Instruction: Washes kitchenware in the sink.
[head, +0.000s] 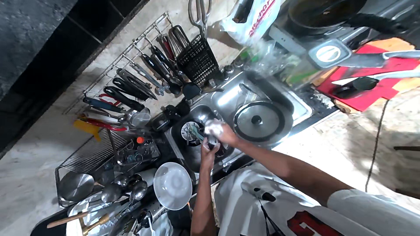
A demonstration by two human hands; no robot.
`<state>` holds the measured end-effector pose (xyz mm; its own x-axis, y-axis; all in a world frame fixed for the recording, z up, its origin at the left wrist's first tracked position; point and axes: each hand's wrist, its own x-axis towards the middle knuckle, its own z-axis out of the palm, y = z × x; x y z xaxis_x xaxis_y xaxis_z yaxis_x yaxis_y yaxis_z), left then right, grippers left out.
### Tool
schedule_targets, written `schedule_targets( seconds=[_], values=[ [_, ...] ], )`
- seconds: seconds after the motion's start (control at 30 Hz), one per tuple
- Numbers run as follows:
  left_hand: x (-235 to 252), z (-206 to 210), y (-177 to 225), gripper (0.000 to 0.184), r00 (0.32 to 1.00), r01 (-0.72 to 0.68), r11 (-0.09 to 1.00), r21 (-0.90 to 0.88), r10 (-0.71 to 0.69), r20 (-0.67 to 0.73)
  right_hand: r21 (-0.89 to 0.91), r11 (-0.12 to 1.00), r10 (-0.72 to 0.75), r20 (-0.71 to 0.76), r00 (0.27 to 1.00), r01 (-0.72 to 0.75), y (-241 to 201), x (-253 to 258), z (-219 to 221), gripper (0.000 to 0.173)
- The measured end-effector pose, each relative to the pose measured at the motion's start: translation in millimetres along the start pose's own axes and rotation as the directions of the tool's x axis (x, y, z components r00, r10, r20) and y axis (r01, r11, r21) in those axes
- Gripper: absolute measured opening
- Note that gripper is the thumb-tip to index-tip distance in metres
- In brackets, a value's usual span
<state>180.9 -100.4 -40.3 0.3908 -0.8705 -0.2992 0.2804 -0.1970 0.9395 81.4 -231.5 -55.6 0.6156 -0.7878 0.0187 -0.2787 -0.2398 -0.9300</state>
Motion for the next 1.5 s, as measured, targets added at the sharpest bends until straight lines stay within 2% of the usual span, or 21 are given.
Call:
schedule_targets(
  seconds=[0.07,0.13,0.23,0.3,0.33,0.4,0.53,0.6,0.73,0.8,0.9,1.0,1.03,1.1,1.2,1.23,1.27,1.33,1.4,1.43,1.5],
  values=[
    [-4.1,3.5,3.2,0.073,1.0,-0.019,1.0,-0.008,0.019,0.015,0.234,0.928,0.321,-0.105,0.941,-0.29,22.5,18.8,0.0,0.039],
    [-5.8,5.7,6.3,0.07,0.999,-0.046,0.999,-0.024,0.047,0.011,0.458,0.755,0.567,-0.098,0.818,-0.469,46.7,25.9,5.1,0.048],
    [-4.0,4.9,5.6,0.058,0.993,-0.114,0.993,-0.03,0.112,-0.044,0.718,0.429,0.737,0.073,0.672,-0.548,54.9,4.0,22.4,0.053],
    [1.9,4.4,4.2,0.064,0.985,-0.144,0.988,-0.046,0.139,-0.098,0.819,0.191,0.782,0.206,0.588,-0.541,42.9,-16.4,36.3,0.056],
    [6.3,3.8,2.5,0.067,0.982,-0.155,0.986,-0.06,0.147,-0.123,0.84,0.134,0.798,0.223,0.561,-0.525,34.0,-24.3,44.3,0.055],
    [14.5,1.1,-2.6,0.068,0.979,-0.156,0.984,-0.08,0.143,-0.146,0.812,0.229,0.815,0.141,0.562,-0.536,10.1,-36.6,54.9,0.055],
    [21.0,2.4,-10.8,0.045,0.984,-0.113,0.989,-0.096,0.098,-0.15,0.434,0.779,0.563,-0.167,0.809,-0.453,-10.7,-43.5,50.3,0.058],
    [17.6,5.3,-9.4,0.039,0.988,-0.084,0.992,-0.092,0.071,-0.137,0.292,0.86,0.484,-0.206,0.851,-0.419,-11.9,-29.6,38.7,0.058],
    [4.1,10.1,-2.3,0.038,0.991,-0.07,0.992,-0.106,0.056,-0.123,0.307,0.886,0.43,-0.259,0.865,-0.348,19.6,-3.8,26.9,0.056],
    [6.7,9.8,1.9,0.038,0.987,-0.075,0.988,-0.136,0.055,-0.149,0.268,0.906,0.398,-0.268,0.877,-0.329,19.3,-14.5,33.8,0.055],
    [15.4,7.4,-0.3,0.035,0.984,-0.035,0.983,-0.182,0.001,-0.181,0.15,0.979,0.171,-0.238,0.956,-0.138,-11.6,-50.4,41.7,0.046],
    [13.3,8.3,-9.2,0.034,0.984,0.009,0.987,-0.162,-0.037,-0.172,-0.068,0.994,-0.093,-0.142,0.985,0.084,-18.3,-35.9,34.1,0.036],
    [9.8,8.0,-11.1,0.037,0.988,0.011,0.991,-0.135,-0.031,-0.15,-0.093,0.993,-0.088,-0.106,0.99,0.078,-16.5,-21.4,27.2,0.034],
    [1.8,8.3,-13.9,0.038,0.992,0.012,0.996,-0.088,-0.023,-0.125,-0.046,0.996,0.073,-0.067,0.995,-0.076,-10.7,9.1,9.4,0.033],
    [-7.2,9.5,-12.3,0.043,0.994,-0.006,0.996,-0.085,-0.003,-0.105,0.192,0.907,0.396,-0.08,0.915,-0.375,9.6,35.4,-10.0,0.041],
    [-6.6,9.2,-10.4,0.043,0.995,-0.01,0.996,-0.084,0.001,-0.101,0.215,0.894,0.417,-0.075,0.906,-0.394,15.1,37.1,-11.5,0.043],
    [-4.5,8.3,-9.1,0.042,0.995,-0.006,0.997,-0.079,-0.002,-0.099,0.19,0.917,0.368,-0.068,0.927,-0.35,15.9,34.4,-10.5,0.041],
    [1.6,7.9,-10.0,0.039,0.995,0.007,0.997,-0.074,-0.014,-0.097,0.035,0.995,0.091,-0.003,0.996,-0.091,8.3,21.4,-5.7,0.034],
    [3.8,6.9,-12.2,0.036,0.995,0.006,0.996,-0.093,-0.015,-0.102,-0.086,0.986,-0.135,0.099,0.986,0.144,-2.0,10.6,-0.9,0.032],
    [3.8,7.3,-12.0,0.036,0.995,0.004,0.995,-0.097,-0.014,-0.101,-0.061,0.989,-0.13,0.09,0.987,0.135,-3.8,11.3,-3.0,0.032],
    [-2.9,10.4,-11.0,0.038,0.995,0.006,0.995,-0.1,-0.016,-0.099,0.148,0.977,0.16,-0.018,0.987,-0.156,8.5,20.9,-6.1,0.033]
  ],
)
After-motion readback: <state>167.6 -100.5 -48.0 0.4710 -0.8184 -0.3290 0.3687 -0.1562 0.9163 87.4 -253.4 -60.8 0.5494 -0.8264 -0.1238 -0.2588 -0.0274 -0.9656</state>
